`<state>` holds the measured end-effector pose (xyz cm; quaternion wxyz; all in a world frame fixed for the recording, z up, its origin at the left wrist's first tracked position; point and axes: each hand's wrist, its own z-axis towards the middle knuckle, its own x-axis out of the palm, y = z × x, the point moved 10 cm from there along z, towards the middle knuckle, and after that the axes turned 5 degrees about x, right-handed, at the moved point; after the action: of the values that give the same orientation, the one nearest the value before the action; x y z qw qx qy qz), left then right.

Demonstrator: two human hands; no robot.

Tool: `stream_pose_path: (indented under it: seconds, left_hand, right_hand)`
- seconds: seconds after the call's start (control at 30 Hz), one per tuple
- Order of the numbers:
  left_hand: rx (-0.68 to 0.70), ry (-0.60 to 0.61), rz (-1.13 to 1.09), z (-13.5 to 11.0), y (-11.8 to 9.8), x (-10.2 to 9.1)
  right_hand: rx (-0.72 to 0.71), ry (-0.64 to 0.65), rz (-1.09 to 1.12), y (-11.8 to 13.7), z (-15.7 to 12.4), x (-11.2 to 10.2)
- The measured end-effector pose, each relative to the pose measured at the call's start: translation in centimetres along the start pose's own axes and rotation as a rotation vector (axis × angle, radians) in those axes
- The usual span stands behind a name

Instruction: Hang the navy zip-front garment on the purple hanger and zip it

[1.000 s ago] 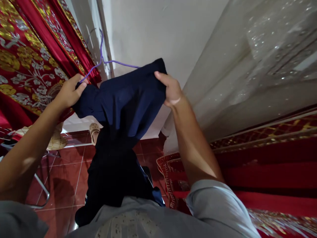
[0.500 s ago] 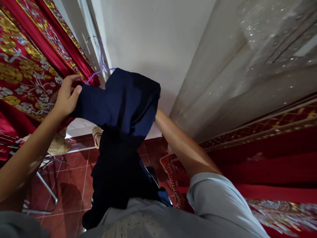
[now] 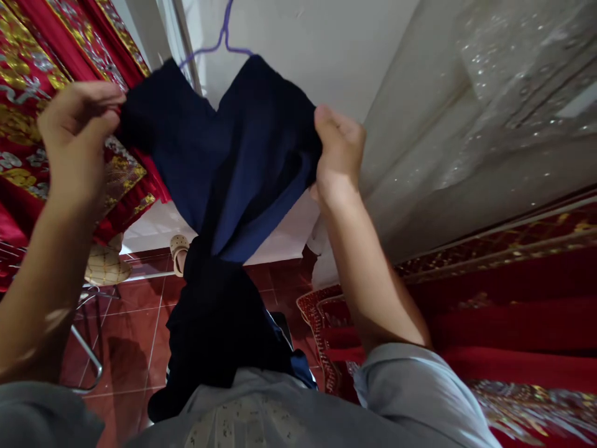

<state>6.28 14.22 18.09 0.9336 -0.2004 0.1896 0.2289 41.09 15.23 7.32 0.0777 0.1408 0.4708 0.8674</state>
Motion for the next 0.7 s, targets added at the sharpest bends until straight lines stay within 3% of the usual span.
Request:
stream_pose_path:
  seconds: [0.03,0.07,0.13,0.17,0.23,0.27,0.3,0.33,0.43,0.47,0.5,0.57,0.63,0.7]
  left_hand:
    - [-0.061,0.050,-0.062,0.2,-0.7,0.2]
    - [-0.157,0.125,-0.150,0.0,-1.1,0.8]
    - [-0.410,0.278,-0.364,-1.7,-1.1,2.4]
    - [-0.534,0.326,-0.456,-3.1,-1.1,3.0]
    - [-0.721,0.332,-0.561,-5.7,-1.0,2.9]
    - [-0.773,0.303,-0.570,-6.8,-0.8,2.3]
    - [-0.802,0.291,-0.554,-7.8,-0.8,1.5]
    - [-0.809,0.309,-0.522,-8.7,-0.8,0.7]
    - [-0.753,0.479,-0.392,-10.3,-1.2,-1.0]
    - [-0.719,0.530,-0.361,-10.4,-1.4,-1.4]
    - [-0.685,0.557,-0.343,-10.3,-1.5,-1.7]
    - [-0.623,0.558,-0.335,-9.6,-1.1,-1.9]
    - [-0.564,0.475,-0.305,-8.5,0.1,-2.4]
    - [-0.492,0.313,-0.211,-7.4,1.9,-3.6]
  right_hand:
    - [-0.069,-0.002,-0.029,1.9,-1.6,0.5]
    - [-0.121,0.076,-0.067,3.6,-3.4,2.0]
    - [-0.262,0.410,-0.127,6.7,-8.3,6.7]
    - [-0.331,0.658,-0.157,7.7,-11.4,9.5]
    - [-0.421,1.023,-0.212,8.0,-16.6,13.0]
    - [-0.445,1.107,-0.223,7.6,-17.8,13.8]
    - [-0.456,1.099,-0.223,7.1,-17.6,14.0]
    - [-0.452,1.013,-0.223,6.4,-16.3,13.7]
    - [-0.363,0.611,-0.271,2.9,-9.9,11.2]
    - [-0.306,0.539,-0.297,1.3,-8.4,10.7]
    - [-0.237,0.538,-0.310,-0.3,-7.4,10.7]
    - [-0.075,0.702,-0.290,-3.2,-7.5,12.1]
    - [0.068,0.814,-0.214,-4.6,-8.5,13.0]
    - [0.140,0.684,-0.104,-4.5,-8.0,12.0]
